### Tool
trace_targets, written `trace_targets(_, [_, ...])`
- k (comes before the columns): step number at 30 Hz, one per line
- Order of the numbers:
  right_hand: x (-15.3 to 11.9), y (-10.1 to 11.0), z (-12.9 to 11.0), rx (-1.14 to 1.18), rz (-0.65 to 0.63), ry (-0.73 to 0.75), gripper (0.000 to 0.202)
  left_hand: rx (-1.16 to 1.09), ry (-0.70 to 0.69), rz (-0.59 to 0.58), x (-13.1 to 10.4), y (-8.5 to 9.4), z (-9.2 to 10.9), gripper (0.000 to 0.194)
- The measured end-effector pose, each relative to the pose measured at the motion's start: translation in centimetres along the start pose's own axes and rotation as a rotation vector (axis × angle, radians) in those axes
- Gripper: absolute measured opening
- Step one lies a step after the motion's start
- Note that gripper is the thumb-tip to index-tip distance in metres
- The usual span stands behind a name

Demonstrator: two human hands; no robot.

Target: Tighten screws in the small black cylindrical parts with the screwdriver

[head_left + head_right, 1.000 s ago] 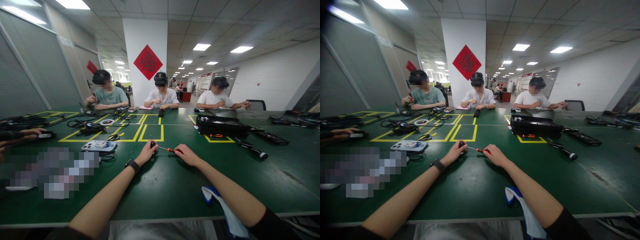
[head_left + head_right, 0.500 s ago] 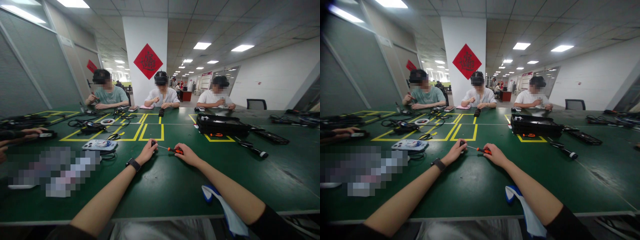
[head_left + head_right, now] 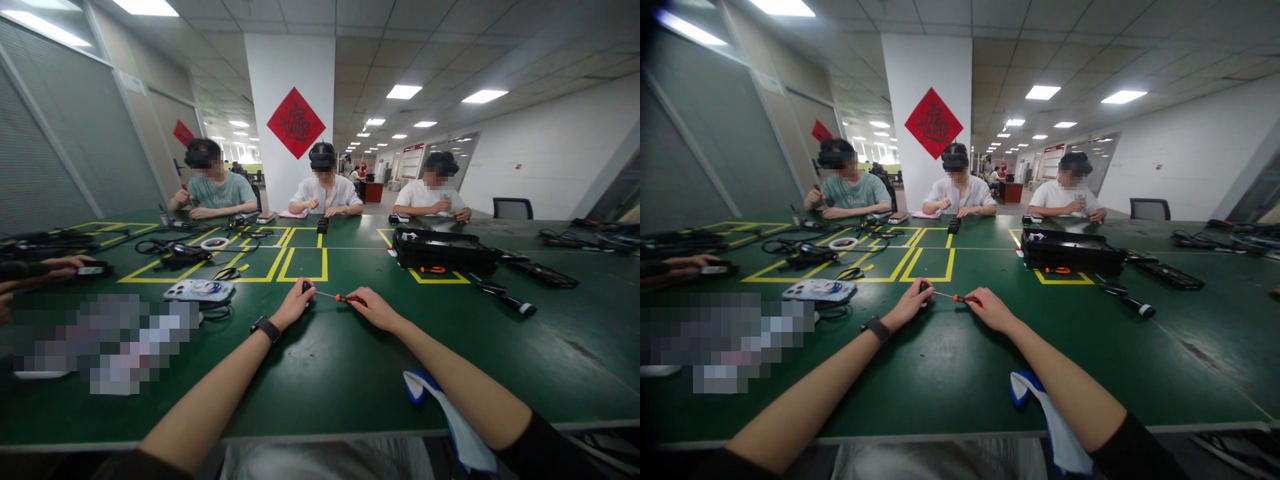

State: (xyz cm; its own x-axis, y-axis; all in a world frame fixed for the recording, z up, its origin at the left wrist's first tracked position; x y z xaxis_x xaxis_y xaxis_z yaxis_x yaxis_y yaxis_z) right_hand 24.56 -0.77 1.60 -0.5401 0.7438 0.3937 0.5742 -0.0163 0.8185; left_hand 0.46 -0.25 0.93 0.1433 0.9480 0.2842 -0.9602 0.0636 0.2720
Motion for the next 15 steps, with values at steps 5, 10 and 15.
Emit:
trace_targets(5, [-0.2,-0.03,-0.4,0.048,0.045,0.026,0.023,0.019,0.011,0.02,0.03,0.04,-0.1,0.029])
trace_targets(10, [-0.18,-0.13,-0.64,0.076,0.059,0.032,0.025,0.032,0.008,0.025,0.23,-0.02,-0.45,0.03])
trace_targets(15, [0.0,-0.29,-0.43,-0.001,0.037,0.015,0.024,0.031,-0.008,0.016,0.32,-0.08,-0.64,0.03])
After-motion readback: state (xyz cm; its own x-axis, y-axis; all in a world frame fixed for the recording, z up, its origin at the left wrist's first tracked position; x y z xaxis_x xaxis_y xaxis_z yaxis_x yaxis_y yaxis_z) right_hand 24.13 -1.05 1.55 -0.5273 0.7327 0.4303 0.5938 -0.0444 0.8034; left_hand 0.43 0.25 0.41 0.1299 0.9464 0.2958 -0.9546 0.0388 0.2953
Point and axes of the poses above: each hand's wrist, its own x-axis towards the middle knuckle, its own y-axis out of the back of the hand, z = x × y, the point moved 1 cm from there along x, towards the middle knuckle, and after that the axes turned 4 degrees about -x, right-handed, at the moved point
